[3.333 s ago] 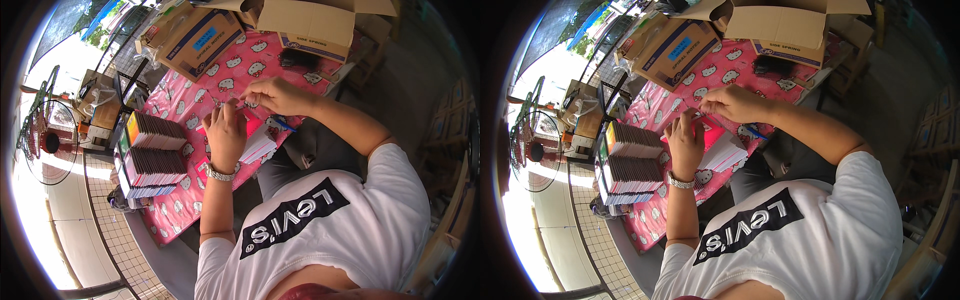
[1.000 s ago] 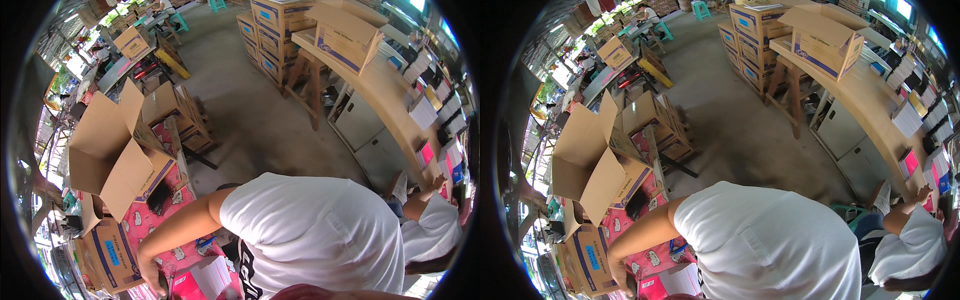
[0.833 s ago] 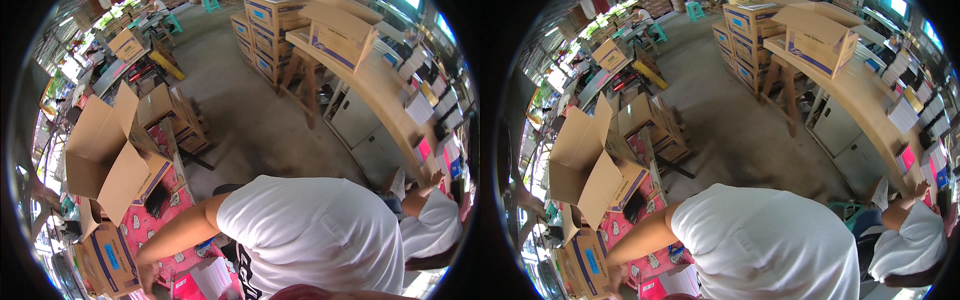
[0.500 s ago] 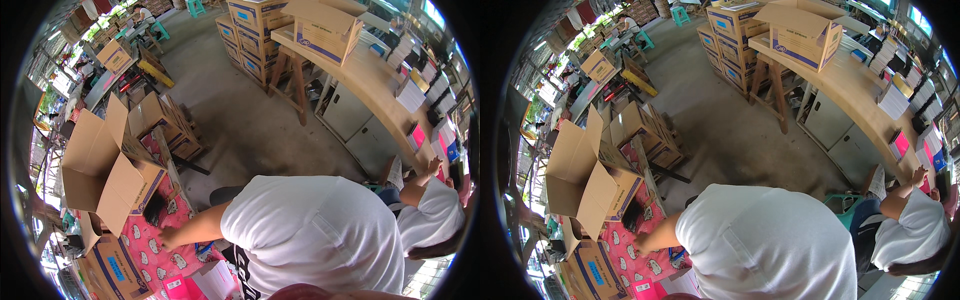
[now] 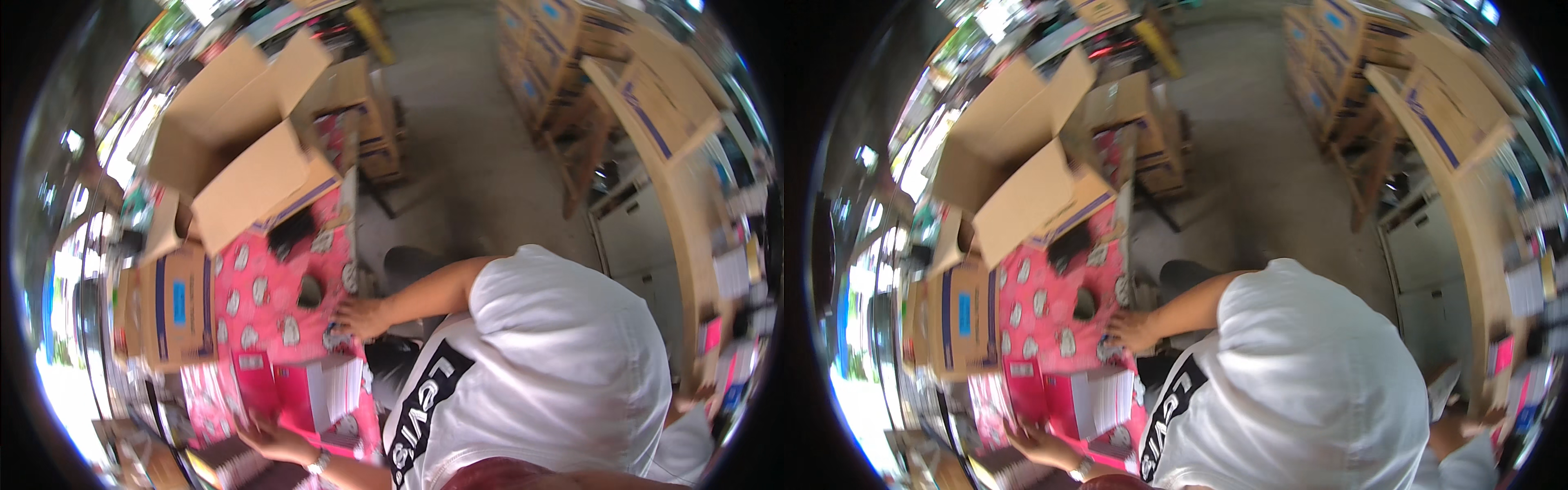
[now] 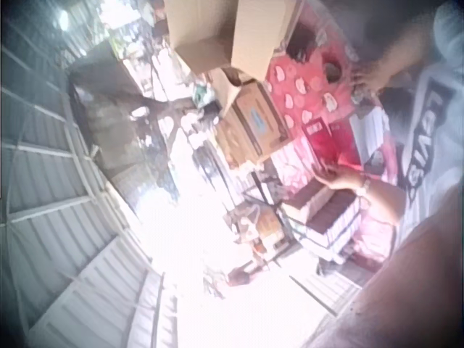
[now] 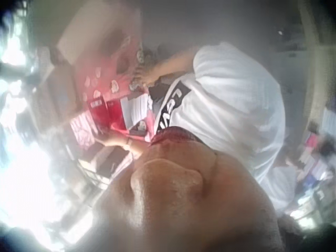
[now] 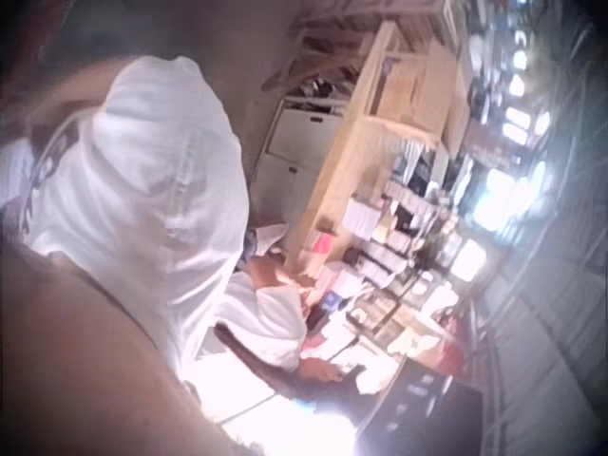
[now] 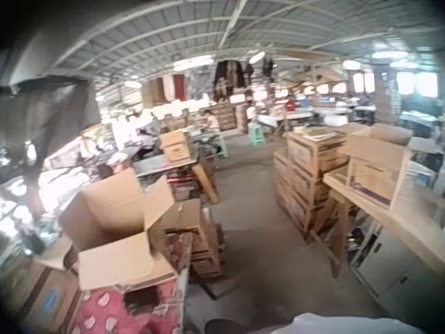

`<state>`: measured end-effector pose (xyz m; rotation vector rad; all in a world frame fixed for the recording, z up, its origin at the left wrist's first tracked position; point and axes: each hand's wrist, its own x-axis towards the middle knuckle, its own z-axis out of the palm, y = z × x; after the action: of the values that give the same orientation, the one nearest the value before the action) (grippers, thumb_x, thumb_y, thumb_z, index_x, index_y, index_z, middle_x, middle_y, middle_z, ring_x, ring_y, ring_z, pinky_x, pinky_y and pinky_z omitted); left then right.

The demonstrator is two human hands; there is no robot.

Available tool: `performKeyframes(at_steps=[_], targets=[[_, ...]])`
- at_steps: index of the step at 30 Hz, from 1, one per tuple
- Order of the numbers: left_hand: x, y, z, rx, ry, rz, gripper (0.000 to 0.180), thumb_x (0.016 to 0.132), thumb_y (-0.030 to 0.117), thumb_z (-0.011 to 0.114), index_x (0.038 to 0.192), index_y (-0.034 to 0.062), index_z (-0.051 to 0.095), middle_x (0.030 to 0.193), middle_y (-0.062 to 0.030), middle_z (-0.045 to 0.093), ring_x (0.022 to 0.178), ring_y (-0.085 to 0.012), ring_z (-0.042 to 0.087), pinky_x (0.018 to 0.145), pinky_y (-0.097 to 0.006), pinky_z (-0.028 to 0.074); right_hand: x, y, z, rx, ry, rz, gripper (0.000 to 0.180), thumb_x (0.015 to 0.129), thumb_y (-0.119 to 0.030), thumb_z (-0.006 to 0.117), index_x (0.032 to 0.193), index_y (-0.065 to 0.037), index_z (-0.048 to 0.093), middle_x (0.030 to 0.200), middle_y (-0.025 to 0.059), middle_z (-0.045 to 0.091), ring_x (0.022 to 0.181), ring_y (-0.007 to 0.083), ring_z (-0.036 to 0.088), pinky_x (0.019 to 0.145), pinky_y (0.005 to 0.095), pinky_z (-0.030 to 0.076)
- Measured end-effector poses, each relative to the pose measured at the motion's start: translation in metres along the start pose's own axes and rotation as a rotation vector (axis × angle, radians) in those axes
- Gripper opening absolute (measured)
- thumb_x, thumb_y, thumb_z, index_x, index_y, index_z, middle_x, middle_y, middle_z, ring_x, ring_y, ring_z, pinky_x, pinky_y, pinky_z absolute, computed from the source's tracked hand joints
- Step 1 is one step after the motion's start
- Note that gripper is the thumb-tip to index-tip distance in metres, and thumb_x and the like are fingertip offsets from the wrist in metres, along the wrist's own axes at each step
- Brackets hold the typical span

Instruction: The person assembles spiral notebooks by inserting wire coils into pre-punched holes in paper stacks and using pliers to secure the ends.

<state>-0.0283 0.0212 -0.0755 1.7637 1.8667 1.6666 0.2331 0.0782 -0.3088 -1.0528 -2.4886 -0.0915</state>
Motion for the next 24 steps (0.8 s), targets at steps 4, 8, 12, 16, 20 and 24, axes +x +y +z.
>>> performKeyframes(at_steps=[4, 8, 12, 16, 20, 24], targets=[[0.004, 0.012, 0.007, -0.220, -0.037, -0.181, 0.028, 0.100, 0.016, 0.055, 0.112, -0.0095, 0.059, 0.098, -0.0137, 0.062, 0.070, -0.0170, 0.062, 0.050, -0.027, 0.058, 0.030, 0.021, -0.026, 0.421, 0.123, 0.233, 0.053, 0.085, -0.031, 0.059, 0.134, -0.016, 0.052, 0.108, 0.0161, 0.054, 0.102, 0.0319, 0.053, 0.086, 0.0486, 0.044], [0.001, -0.005, -0.008, -0.311, 0.025, -0.280, 0.026, 0.099, 0.013, 0.058, 0.112, -0.0091, 0.059, 0.087, -0.0085, 0.060, 0.061, -0.0118, 0.057, 0.049, -0.025, 0.054, 0.085, 0.004, -0.098, 1.331, 0.572, 0.522, 0.053, 0.100, -0.032, 0.049, 0.143, -0.003, 0.041, 0.120, 0.0171, 0.054, 0.112, 0.0291, 0.052, 0.099, 0.0367, 0.039], [-0.002, 0.006, -0.001, -0.384, -0.007, -0.161, 0.021, 0.095, 0.008, 0.062, 0.112, -0.0055, 0.062, 0.087, -0.0039, 0.062, 0.062, -0.0062, 0.058, 0.053, -0.023, 0.054, 0.109, -0.038, -0.207, 0.997, 0.387, 0.009, 0.072, 0.085, -0.027, 0.067, 0.147, -0.004, 0.037, 0.134, 0.0151, 0.049, 0.126, 0.0290, 0.045, 0.109, 0.0377, 0.032], [-0.003, 0.006, -0.002, -0.420, -0.013, -0.271, 0.022, 0.096, 0.009, 0.062, 0.112, -0.0054, 0.064, 0.085, -0.0053, 0.068, 0.067, -0.0094, 0.065, 0.056, -0.022, 0.054, 0.122, -0.074, -0.216, 0.607, 0.262, -0.195, 0.073, 0.070, -0.024, 0.075, 0.138, -0.007, 0.051, 0.123, 0.0127, 0.053, 0.114, 0.0310, 0.050, 0.102, 0.0415, 0.037], [-0.008, -0.004, -0.001, -0.467, -0.034, -0.229, 0.021, 0.094, 0.001, 0.060, 0.112, -0.0088, 0.062, 0.088, -0.0077, 0.070, 0.072, -0.0114, 0.067, 0.063, -0.023, 0.056, 0.128, -0.083, -0.205, 0.599, 0.322, -0.221, 0.065, 0.066, -0.025, 0.076, 0.127, -0.007, 0.061, 0.114, 0.0104, 0.056, 0.105, 0.0295, 0.052, 0.096, 0.0443, 0.041], [-0.011, -0.009, -0.004, -0.489, -0.031, -0.249, 0.019, 0.094, 0.001, 0.060, 0.109, -0.0104, 0.064, 0.090, -0.0091, 0.070, 0.074, -0.0122, 0.068, 0.064, -0.024, 0.057, 0.128, -0.089, -0.209, 0.529, 0.302, -0.220, 0.066, 0.066, -0.025, 0.077, 0.127, -0.008, 0.061, 0.113, 0.0103, 0.056, 0.105, 0.0294, 0.052, 0.095, 0.0436, 0.042]])
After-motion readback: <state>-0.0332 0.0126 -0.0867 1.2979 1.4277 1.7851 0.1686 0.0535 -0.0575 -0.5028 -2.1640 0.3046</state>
